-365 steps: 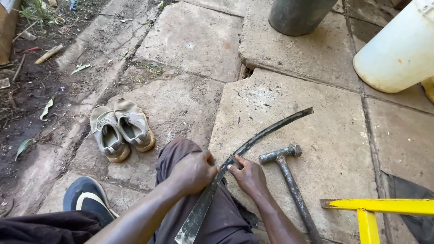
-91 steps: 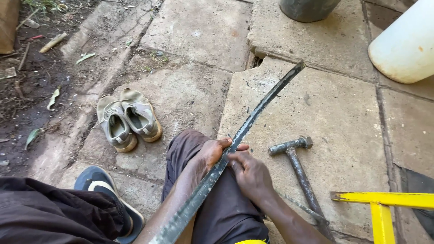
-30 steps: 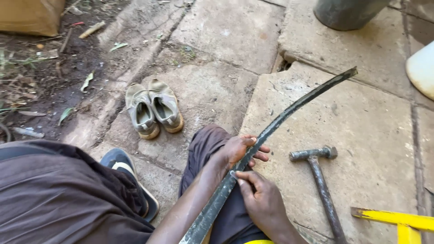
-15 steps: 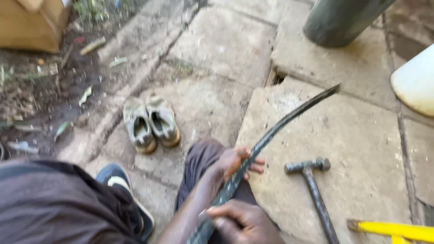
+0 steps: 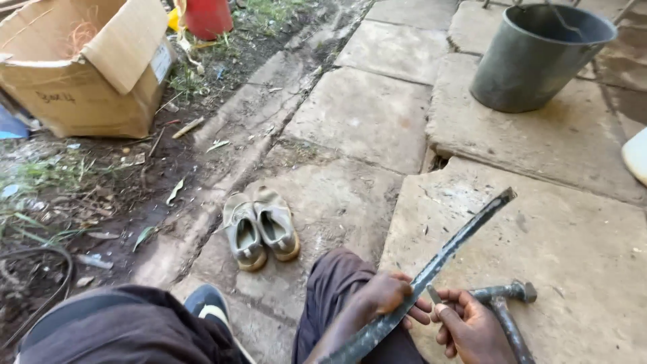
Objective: A person is hammering a long metal strip on a stone floor to straighten or shape it.
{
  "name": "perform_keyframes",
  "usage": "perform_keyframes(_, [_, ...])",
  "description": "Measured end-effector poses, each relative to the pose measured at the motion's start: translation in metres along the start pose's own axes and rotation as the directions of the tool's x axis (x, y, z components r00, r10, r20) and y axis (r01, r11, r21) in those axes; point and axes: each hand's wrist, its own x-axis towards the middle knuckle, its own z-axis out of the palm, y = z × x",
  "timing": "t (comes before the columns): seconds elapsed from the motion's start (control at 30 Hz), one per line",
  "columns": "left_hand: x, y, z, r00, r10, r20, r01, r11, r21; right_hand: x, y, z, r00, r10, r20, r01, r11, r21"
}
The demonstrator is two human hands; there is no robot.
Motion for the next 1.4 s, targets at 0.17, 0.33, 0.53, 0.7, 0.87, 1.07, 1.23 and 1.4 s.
perform_keyframes(0.17, [-0.049, 0.051, 0.046, 0.965, 0.078, -0.249, -0.042, 0.988, 0.149, -0.013, -0.024, 0.013, 0.999, 0.018, -0.047, -0.027, 0.982, -0.188])
perform_keyframes(0.33, [-0.046, 0.052, 0.046, 0.955, 0.039, -0.295, 0.012, 0.986, 0.169, 0.008, -0.02, 0.005, 0.996, -0.044, -0.078, 0.01, 0.923, -0.384])
perform_keyframes(0.53, [-0.032, 0.019, 0.039, 0.957, -0.031, -0.288, 0.03, 1.0, -0.011, 0.037, 0.022, -0.006, 0.99, 0.052, -0.132, -0.139, 0.555, -0.82])
perform_keyframes(0.7, [-0.045, 0.019, 0.04, 0.968, 0.059, -0.244, -0.104, 0.979, -0.175, 0.029, 0.029, -0.006, 0.981, -0.189, -0.031, 0.142, 0.827, -0.544])
perform_keyframes(0.87, [-0.081, 0.091, 0.08, 0.929, -0.158, -0.334, 0.247, 0.939, 0.241, -0.006, -0.004, 0.011, 0.981, -0.139, -0.132, -0.007, 0.664, -0.748])
perform_keyframes(1.07, [-0.026, 0.05, 0.044, 0.925, -0.168, -0.342, 0.281, 0.907, 0.314, 0.022, 0.041, 0.006, 0.971, -0.226, -0.073, 0.081, 0.605, -0.792])
perform_keyframes(1.23, [-0.035, 0.062, 0.045, 0.93, -0.214, -0.3, 0.322, 0.867, 0.38, 0.026, 0.03, 0.011, 0.962, -0.262, -0.08, 0.093, 0.586, -0.805])
perform_keyframes(1.4, [-0.039, 0.065, 0.045, 0.932, -0.197, -0.305, 0.307, 0.876, 0.371, 0.024, 0.028, 0.018, 0.952, -0.293, -0.093, 0.128, 0.652, -0.747])
